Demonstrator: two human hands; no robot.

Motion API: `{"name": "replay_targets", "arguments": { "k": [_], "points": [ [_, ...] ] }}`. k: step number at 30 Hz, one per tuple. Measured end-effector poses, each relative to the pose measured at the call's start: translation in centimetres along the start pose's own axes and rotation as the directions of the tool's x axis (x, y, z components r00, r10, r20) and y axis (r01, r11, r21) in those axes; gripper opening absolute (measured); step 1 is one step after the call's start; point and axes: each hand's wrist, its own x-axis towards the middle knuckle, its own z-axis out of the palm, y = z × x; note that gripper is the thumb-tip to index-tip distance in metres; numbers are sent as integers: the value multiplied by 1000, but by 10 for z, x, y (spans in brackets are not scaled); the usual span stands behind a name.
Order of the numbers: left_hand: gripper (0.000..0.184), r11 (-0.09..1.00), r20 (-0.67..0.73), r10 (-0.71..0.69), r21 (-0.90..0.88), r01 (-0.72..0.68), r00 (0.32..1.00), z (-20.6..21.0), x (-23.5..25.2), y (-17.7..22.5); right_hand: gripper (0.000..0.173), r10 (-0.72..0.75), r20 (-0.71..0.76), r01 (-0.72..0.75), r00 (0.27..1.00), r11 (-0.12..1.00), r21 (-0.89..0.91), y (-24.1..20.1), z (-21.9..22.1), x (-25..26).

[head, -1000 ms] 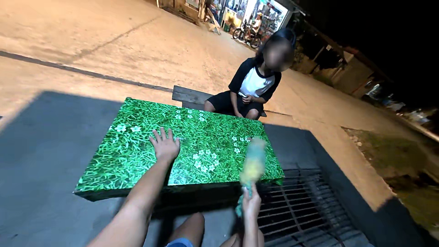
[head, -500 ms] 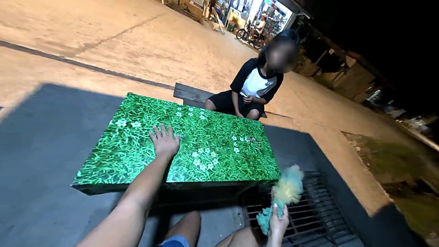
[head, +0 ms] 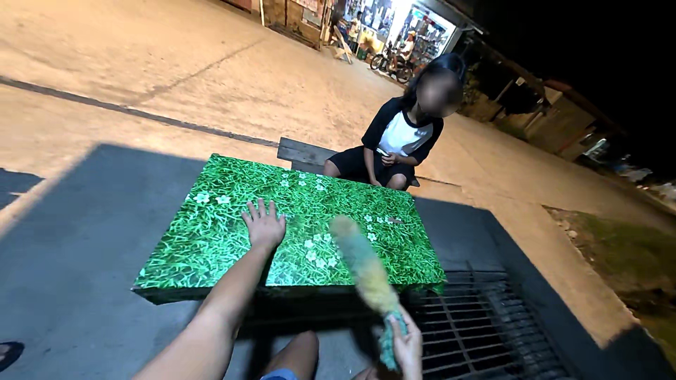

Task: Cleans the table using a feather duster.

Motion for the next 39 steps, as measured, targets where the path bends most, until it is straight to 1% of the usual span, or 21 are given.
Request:
{"name": "replay_targets", "arguments": {
  "k": [3,5,8,11,12,13,14,15,16,17,20,22,24,26,28,30,31,33,35,37,39],
  "points": [
    [67,1000,-3,0,0,0,1000,2,3,-1,43,109,-308,-200,945,939,-281,8,-14,28],
    [67,1000,-23,10,-2,-10,1000,8,6,-3,49,148,-297,-268,943,867,-419,-2,-11,33],
    [67,1000,-55,30,5,-30,998,12,7,-4,54,56,0,-49,998,879,-474,-24,20,12],
    [63,994,-122,42,-91,-53,992,4,-7,-1,55,-153,392,242,907,952,-187,-27,46,-18],
    [60,989,-24,29,-144,-32,999,-22,-20,6,53,-222,471,276,854,960,-48,-26,48,-21],
    [63,998,345,-8,-59,30,938,-72,-28,17,50,-276,487,284,829,957,59,-23,47,-21],
    [64,999,457,-27,-24,42,889,-88,-28,22,48,-315,439,299,842,948,108,-18,45,-19],
    [63,998,358,-12,-46,31,934,-72,-27,17,47,-331,347,316,877,943,101,-11,39,-15],
    [60,992,-28,22,-125,-26,999,-21,-20,6,45,-322,227,318,919,946,55,-3,31,-10],
    [63,996,-133,39,-74,-49,990,6,-5,-2,45,-292,85,294,953,956,-18,5,21,-4],
    [67,999,-69,35,26,-33,997,16,10,-7,44,-84,-328,2,941,970,-241,20,-3,17],
    [67,999,-53,33,10,-32,998,14,8,-6,49,36,-411,-174,911,937,-304,20,-8,23],
    [67,1000,-48,31,-1,-31,998,11,5,-3,49,-32,-332,-94,943,929,-358,18,4,18],
    [67,999,-62,34,-9,-35,997,9,4,-2,48,-178,-84,140,981,932,-333,10,26,0],
    [67,999,-65,39,-5,-39,997,10,2,-4,47,-277,189,310,942,934,-179,-1,46,-23],
    [66,999,-54,39,8,-39,998,9,1,-4,45,-316,394,340,863,940,9,-11,52,-33],
    [65,999,-47,37,27,-36,998,8,1,-3,44,-325,427,325,844,943,76,-12,49,-30],
    [66,999,-48,36,41,-35,998,9,2,-3,40,-317,296,308,901,948,77,-3,37,-16],
    [68,999,-54,38,25,-37,998,12,3,-4,38,-244,3,244,970,966,-81,14,20,4],
    [68,999,-64,37,28,-35,997,14,6,-5,40,-96,-272,26,957,968,-251,27,5,25],
    [68,999,-50,33,24,-31,998,15,5,-4,46,29,-392,-173,919,926,-337,29,-5,37]
  ]
}}
